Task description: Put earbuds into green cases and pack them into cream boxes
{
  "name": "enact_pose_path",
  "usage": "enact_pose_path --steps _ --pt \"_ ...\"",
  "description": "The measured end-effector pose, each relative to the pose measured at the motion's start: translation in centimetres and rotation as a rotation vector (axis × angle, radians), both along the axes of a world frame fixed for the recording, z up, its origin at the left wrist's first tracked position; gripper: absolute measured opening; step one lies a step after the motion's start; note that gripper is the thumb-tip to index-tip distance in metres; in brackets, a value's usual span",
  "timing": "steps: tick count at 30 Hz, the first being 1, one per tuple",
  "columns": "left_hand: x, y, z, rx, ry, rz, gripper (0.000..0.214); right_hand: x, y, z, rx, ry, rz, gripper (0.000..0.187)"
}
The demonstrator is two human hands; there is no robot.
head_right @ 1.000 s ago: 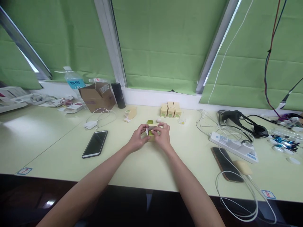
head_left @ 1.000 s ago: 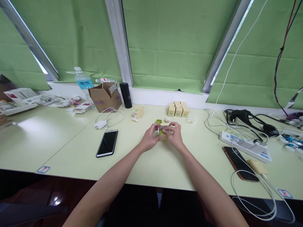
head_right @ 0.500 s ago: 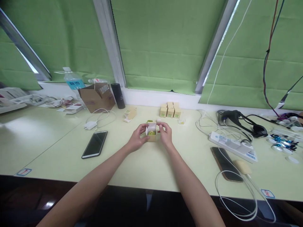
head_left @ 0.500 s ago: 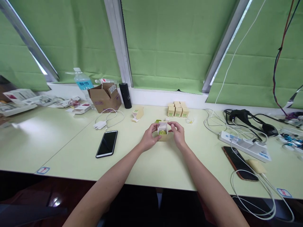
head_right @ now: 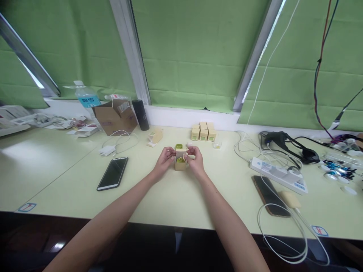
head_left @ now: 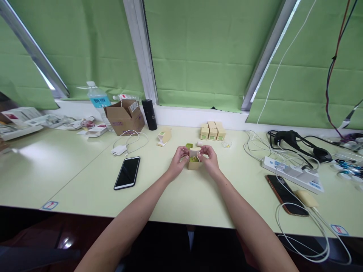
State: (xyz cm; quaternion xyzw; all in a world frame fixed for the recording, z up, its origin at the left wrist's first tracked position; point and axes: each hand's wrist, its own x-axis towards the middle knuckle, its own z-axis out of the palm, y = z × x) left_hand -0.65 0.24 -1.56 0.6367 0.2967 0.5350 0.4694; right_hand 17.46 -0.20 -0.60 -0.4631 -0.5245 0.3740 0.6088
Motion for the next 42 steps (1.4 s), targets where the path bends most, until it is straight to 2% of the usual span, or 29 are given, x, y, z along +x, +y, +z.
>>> enact_pose_path --steps 5,12,19,25,29,35,42 --pt "0.6 0.2 -0.3 -0.103 -0.016 0.015 0.041 -0.2 -0.2 0.0 0.006 -0.049 0.006 0.042" --pt "1.3 0.2 0.0 -0.089 0.026 0.025 0.037 -0.6 -0.4 0.0 0.008 -0.087 0.003 0.035" --pt "1.4 -0.3 0.6 -0.004 0.089 0.079 0.018 -0.9 -1.3 0.8 0.093 -0.067 0.038 0.021" --pt "1.2 -0.4 0.6 0.014 0.130 0.105 0.015 -0.4 -2.0 1.6 0.239 -0.077 0.137 0.017" --pt "0.5 -0.4 0.6 0.082 0.143 0.117 0.019 -0.4 -2.1 1.6 0.252 -0.129 0.094 0.012" --pt "-0.2 -1.0 1.4 0.308 0.208 0.171 0.015 -0.7 -2.2 1.6 0.286 -0.178 0.047 0.006" --pt "-0.2 -1.0 1.3 0.331 0.256 0.229 0.010 -0.6 -2.0 1.2 0.265 -0.242 0.041 0.006"
